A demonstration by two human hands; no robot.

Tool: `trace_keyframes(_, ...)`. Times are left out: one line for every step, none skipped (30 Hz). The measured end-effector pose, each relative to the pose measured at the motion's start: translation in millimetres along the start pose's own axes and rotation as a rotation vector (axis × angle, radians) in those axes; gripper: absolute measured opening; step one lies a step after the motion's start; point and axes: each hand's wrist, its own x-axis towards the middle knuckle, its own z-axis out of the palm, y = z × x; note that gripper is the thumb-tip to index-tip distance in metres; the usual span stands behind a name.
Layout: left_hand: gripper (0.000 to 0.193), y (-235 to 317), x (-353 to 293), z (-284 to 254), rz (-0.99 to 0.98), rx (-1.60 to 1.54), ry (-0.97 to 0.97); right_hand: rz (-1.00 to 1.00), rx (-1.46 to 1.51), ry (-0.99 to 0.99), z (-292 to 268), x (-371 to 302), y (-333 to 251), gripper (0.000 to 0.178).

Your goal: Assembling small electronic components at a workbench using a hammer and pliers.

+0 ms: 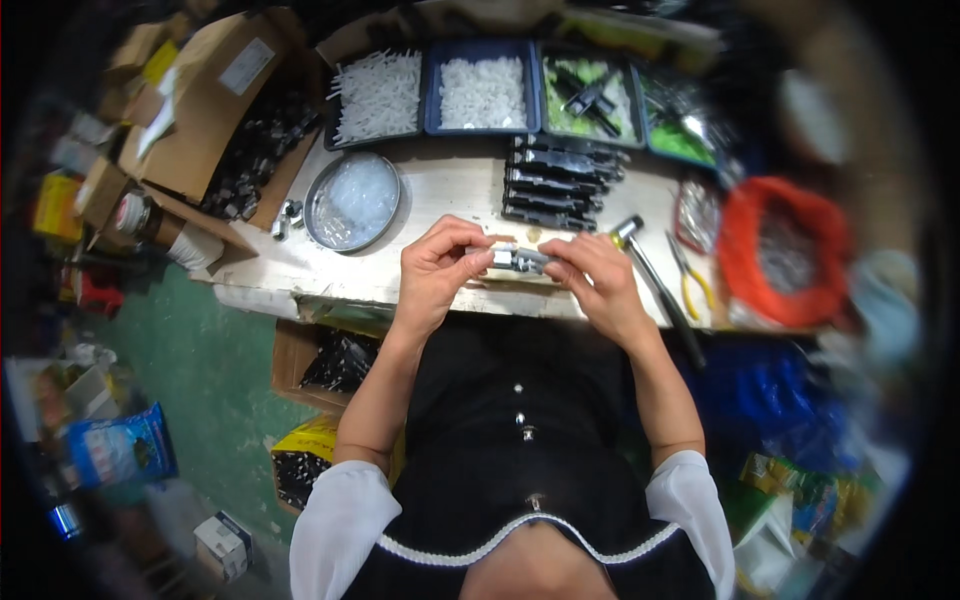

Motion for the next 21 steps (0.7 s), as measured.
trace_keyframes(0.013, -2, 0, 0, 0.022, 0.015, -0.009, 0.01, 0.001, -0.008, 0, -1, 1, 0.019)
trace_keyframes(0.012, -3, 1, 1, 0.044, 0.03, -0.017, 0.012, 0.002, -0.007, -1, -1, 2, 0.019)
trace_keyframes(0.012, -3, 1, 2, 0.042, 0.031, -0.019, 0.018, 0.006, -0.003, -1, -1, 2, 0.019)
trace_keyframes(0.012, -3, 1, 3, 0.041, 0.017, -0.029, 0.022, 0.011, -0.001, -2, -1, 2, 0.019)
trace_keyframes(0.012, -2, 1, 4, 0.041, 0.002, -0.039, 0.024, 0.011, 0.001, -2, -1, 2, 0.019)
trace_keyframes(0.012, -2, 1, 5, 0.04, 0.004, -0.039, 0.024, 0.011, -0.005, -3, -1, 3, 0.019)
trace_keyframes(0.012, -2, 1, 5, 0.027, 0.006, -0.033, 0.024, 0.011, -0.012, -3, -1, 3, 0.019)
trace_keyframes(0.012, -2, 1, 5, 0.015, 0.008, -0.027, 0.025, 0.012, -0.011, -4, -1, 4, 0.019)
trace_keyframes(0.012, -2, 1, 5, 0.014, 0.009, -0.027, 0.041, 0.033, -0.005, -5, -2, 5, 0.019)
trace_keyframes(0.012, -2, 2, 5, 0.015, 0.014, -0.03, 0.057, 0.054, 0.001, -5, -3, 6, 0.019)
trace_keyframes(0.012, -3, 2, 4, 0.016, 0.019, -0.034, 0.058, 0.055, 0.002, -6, -3, 6, 0.019)
trace_keyframes(0.012, -4, 2, 5, 0.015, 0.02, -0.035, 0.067, 0.064, 0.0, -6, -3, 7, 0.019)
trace_keyframes(0.012, -4, 2, 5, 0.015, 0.01, -0.043, 0.075, 0.073, -0.002, -7, -3, 7, 0.019)
trace_keyframes(0.012, -5, 2, 6, 0.016, -0.001, -0.05, 0.077, 0.073, -0.001, -7, -3, 7, 0.019)
trace_keyframes(0.012, -5, 2, 6, 0.015, 0.0, -0.05, 0.078, 0.08, -0.016, -7, -2, 6, 0.019)
trace_keyframes(0.013, -5, 2, 8, 0.039, 0.043, -0.054, 0.08, 0.087, -0.032, -7, -2, 6, 0.019)
trace_keyframes(0.013, -5, 2, 8, 0.064, 0.087, -0.056, 0.081, 0.088, -0.031, -7, -2, 7, 0.019)
trace_keyframes(0.013, -4, 3, 9, 0.062, 0.087, -0.058, 0.07, 0.091, -0.028, -7, -3, 8, 0.019)
trace_keyframes(0.013, -3, 4, 9, 0.175, 0.254, -0.091, 0.059, 0.093, -0.025, -7, -3, 10, 0.019)
trace_keyframes(0.013, -2, 4, 10, 0.287, 0.421, -0.125, 0.062, 0.093, -0.024, -8, -4, 12, 0.019)
trace_keyframes(0.013, 0, 5, 11, 0.284, 0.422, -0.125, 0.082, 0.142, -0.043, -9, -5, 14, 0.019)
